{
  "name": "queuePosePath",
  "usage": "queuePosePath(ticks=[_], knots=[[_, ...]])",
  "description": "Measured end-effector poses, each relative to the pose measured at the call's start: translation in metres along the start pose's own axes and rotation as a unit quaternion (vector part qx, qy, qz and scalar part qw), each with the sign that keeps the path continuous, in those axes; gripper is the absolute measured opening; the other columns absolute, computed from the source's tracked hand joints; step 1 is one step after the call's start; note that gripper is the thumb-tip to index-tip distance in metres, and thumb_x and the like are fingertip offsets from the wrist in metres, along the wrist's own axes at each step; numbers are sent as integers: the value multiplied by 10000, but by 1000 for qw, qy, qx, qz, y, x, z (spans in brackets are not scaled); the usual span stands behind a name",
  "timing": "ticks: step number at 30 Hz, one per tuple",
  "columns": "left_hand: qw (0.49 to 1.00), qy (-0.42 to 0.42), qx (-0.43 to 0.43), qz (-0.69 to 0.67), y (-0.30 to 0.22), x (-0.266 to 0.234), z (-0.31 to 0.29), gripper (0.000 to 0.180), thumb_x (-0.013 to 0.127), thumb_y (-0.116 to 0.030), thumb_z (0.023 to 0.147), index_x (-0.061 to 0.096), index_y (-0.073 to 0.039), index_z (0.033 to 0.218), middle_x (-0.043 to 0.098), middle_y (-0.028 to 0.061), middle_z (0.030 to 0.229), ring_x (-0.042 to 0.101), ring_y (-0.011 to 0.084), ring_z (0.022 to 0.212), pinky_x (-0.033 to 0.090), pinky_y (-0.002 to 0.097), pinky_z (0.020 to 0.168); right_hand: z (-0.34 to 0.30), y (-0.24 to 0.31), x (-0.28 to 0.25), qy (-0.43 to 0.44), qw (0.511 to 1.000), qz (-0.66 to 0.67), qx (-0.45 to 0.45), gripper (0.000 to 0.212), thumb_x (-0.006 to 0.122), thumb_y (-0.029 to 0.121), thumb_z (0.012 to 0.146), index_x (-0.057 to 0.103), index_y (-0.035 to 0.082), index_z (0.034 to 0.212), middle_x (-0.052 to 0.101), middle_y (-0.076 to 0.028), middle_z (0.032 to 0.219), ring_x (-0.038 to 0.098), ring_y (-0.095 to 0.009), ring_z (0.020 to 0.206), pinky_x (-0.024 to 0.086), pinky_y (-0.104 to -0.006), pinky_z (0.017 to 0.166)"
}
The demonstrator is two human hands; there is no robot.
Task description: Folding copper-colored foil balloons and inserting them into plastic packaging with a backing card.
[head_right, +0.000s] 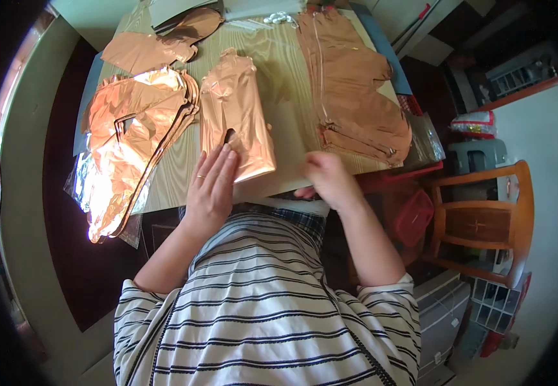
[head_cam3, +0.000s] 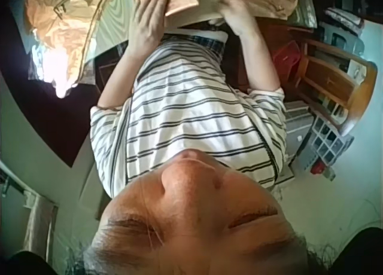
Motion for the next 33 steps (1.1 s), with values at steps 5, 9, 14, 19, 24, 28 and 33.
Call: queuePosePath(ticks=[5, 9, 14, 19, 24, 28, 33], knots=[[994, 89, 53, 25, -6, 11, -8, 462, 600, -101, 932, 578, 31, 1374, 609, 205, 1387, 560, 396, 1316, 421, 526, 1115, 2, -16, 23, 69, 990, 116, 35, 270, 590, 255, 1030, 665, 2, 1089, 703, -55, 891, 731, -183, 679, 568, -260, 571], [991, 118, 55, 21, -7, 11, -9, 435, 608, -108, 925, 614, 25, 1339, 628, 197, 1361, 564, 382, 1317, 429, 512, 1110, -4, -25, 20, 82, 967, 224, 88, 261, 591, 292, 1040, 637, 42, 1101, 693, -40, 919, 737, -189, 703, 596, -286, 630], [994, 97, 40, -9, -7, 12, -15, 395, 644, -95, 916, 647, 24, 1292, 636, 190, 1346, 573, 364, 1309, 437, 500, 1104, -11, -27, 37, 65, 987, 145, 7, 279, 659, 269, 1008, 612, 19, 1122, 684, -52, 989, 713, -143, 796, 599, -261, 675], [996, 80, 44, -21, -2, 2, -18, 374, 668, -92, 901, 665, 17, 1259, 644, 176, 1334, 582, 349, 1298, 437, 503, 1106, -14, -38, 47, 46, 983, 178, -19, 246, 658, 215, 1015, 597, 8, 1134, 684, -50, 974, 681, -102, 849, 612, -261, 687], [993, 110, 48, -16, 5, -1, -29, 466, 598, -111, 874, 622, 14, 1322, 578, 196, 1415, 516, 385, 1361, 360, 591, 1144, -18, -38, 41, -4, 987, 152, -48, 309, 672, 232, 1014, 579, -15, 1175, 681, -53, 929, 672, -111, 768, 600, -259, 675], [997, 77, 12, -27, 6, 1, -32, 433, 630, -92, 890, 630, 8, 1311, 601, 180, 1392, 523, 377, 1357, 341, 605, 1152, -36, -11, 31, -175, 950, -124, -226, 277, 685, 223, 1007, 630, -27, 1114, 652, -39, 815, 611, -106, 645, 524, -245, 602], [999, 36, -12, -36, 3, 4, -34, 409, 665, -76, 902, 636, 6, 1301, 617, 165, 1378, 528, 369, 1355, 325, 612, 1159, -34, 3, 26, -96, 982, -100, -128, 292, 680, 281, 1007, 688, -9, 987, 681, -35, 841, 608, -97, 608, 509, -237, 582]])
Point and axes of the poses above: each hand's wrist, its own z-axis towards the middle knuckle, its own x-axis out of the palm, y = z × x, the point moved 4 cm from there along z, towards the middle knuckle
